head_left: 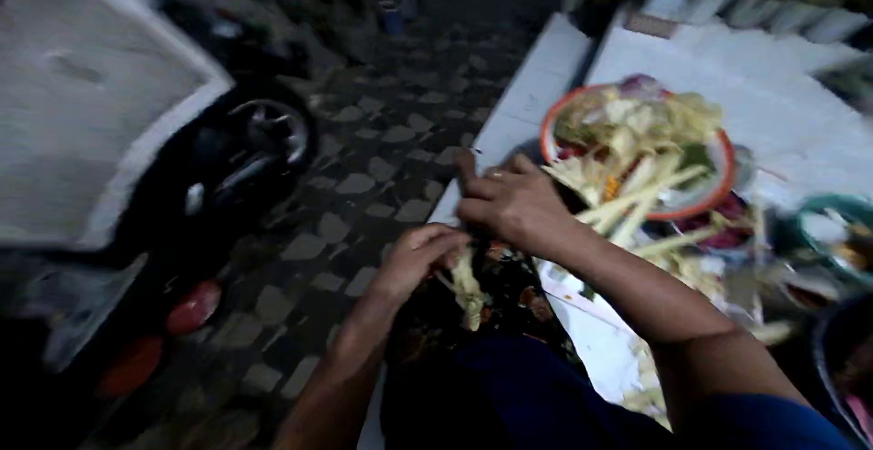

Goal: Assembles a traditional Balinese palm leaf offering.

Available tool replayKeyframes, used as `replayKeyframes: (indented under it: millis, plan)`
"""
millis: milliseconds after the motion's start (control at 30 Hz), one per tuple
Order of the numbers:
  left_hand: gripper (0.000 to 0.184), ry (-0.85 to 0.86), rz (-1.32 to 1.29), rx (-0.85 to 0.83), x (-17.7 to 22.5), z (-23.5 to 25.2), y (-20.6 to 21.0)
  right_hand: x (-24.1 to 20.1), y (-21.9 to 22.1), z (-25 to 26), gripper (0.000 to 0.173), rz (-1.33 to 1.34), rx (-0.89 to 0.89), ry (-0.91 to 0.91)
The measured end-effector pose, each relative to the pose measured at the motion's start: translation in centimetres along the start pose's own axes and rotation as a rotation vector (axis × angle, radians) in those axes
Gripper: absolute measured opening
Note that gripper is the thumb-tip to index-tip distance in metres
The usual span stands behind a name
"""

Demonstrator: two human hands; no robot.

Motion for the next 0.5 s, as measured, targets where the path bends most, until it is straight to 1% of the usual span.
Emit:
replayKeyframes:
  millis: [67,133,200,267,333,367,400,433,500]
  plan:
    - [0.021,-0.002,0.082,0.0,-0.3,0.3,0.8,0.1,-0.1,-1.2,0.017,-0.018,0.045,0.058]
    - [0.019,0.065,0.118,-0.011,-0.3,0.7,1.8,0.3,0.4,-2.6,0.018,-0.025,0.107,0.122]
    - [0.015,0.071,0.093,-0.042,0.1,0.9,2.8,0.8,0.5,-4.6,0.02,-0.023,0.238,0.213]
    - [0.017,0.076,-0.025,-0.107,0.4,1.3,3.3,1.9,-0.4,-8.0,0.027,-0.02,0.423,0.361]
    - [0.019,0.11,-0.127,-0.18,0.1,2.0,3.0,3.9,-1.7,-13.9,0.036,-0.047,0.582,0.527]
    - [0.019,0.124,-0.159,-0.204,0.0,2.2,2.7,5.1,-2.0,-17.9,0.038,-0.082,0.608,0.628]
    - [0.019,0.134,-0.18,-0.226,-0.1,2.5,2.3,6.4,-2.0,-22.5,0.038,-0.117,0.581,0.769]
    - [0.019,0.128,-0.203,-0.241,-0.4,2.7,1.9,7.4,-1.7,-27.6,0.035,-0.127,0.517,0.933]
    - [0.02,0.071,-0.222,-0.243,-0.5,3.1,1.7,7.8,-1.0,-37.8,0.027,-0.122,0.354,1.269]
Point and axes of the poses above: each hand's wrist, its own z-axis towards the middle knuckle, its own y-axis out of the palm, x = y × z, the point moved 6 cm from there along z, towards the middle knuckle, and after that the axes turned 10 degrees about z, right-handed, at the moved point
